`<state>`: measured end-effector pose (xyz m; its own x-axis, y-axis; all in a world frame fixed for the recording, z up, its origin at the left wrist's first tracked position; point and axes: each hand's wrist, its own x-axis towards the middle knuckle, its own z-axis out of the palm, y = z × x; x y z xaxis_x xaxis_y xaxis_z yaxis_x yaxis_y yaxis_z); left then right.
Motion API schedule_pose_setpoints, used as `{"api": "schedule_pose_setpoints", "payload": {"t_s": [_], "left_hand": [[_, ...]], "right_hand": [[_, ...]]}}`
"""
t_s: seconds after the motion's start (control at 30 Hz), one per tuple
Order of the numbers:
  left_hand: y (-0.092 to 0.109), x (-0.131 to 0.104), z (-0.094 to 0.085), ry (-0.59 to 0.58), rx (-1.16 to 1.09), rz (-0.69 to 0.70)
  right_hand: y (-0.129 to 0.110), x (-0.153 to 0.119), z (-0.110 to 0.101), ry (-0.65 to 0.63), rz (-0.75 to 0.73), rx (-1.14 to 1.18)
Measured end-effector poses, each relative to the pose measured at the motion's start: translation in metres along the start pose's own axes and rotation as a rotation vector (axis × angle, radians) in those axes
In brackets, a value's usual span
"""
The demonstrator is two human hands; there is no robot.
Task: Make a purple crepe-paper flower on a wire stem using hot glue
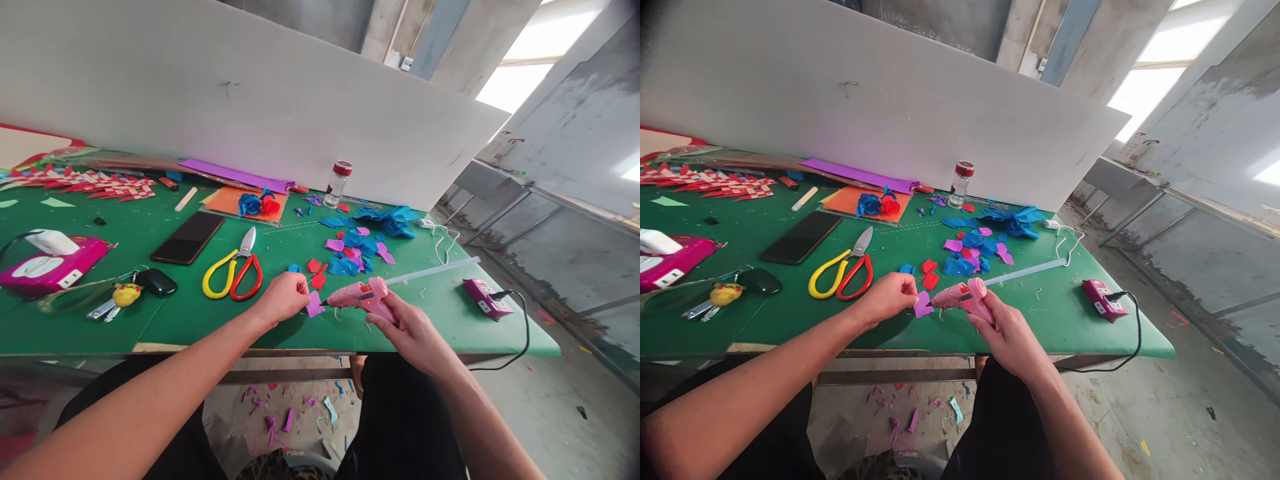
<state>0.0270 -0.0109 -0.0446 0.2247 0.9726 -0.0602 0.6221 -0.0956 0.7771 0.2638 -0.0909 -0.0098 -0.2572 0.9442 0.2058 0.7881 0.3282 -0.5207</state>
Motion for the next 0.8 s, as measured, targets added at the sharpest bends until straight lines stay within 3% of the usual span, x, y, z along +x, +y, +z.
{"api": "schedule_pose_setpoints", "payload": {"t_s": [0.2, 0.8], "left_hand": [[0.004, -0.001, -0.002, -0.001, -0.002, 0.002], [0.006, -0.002, -0.002, -0.002, 0.003, 0.001]], "right_hand": [[-0.006, 0.001, 0.010, -0.061, -0.014, 0.060], [-0.005, 0.002, 0.013, -0.075, -0.024, 0.025]]}}
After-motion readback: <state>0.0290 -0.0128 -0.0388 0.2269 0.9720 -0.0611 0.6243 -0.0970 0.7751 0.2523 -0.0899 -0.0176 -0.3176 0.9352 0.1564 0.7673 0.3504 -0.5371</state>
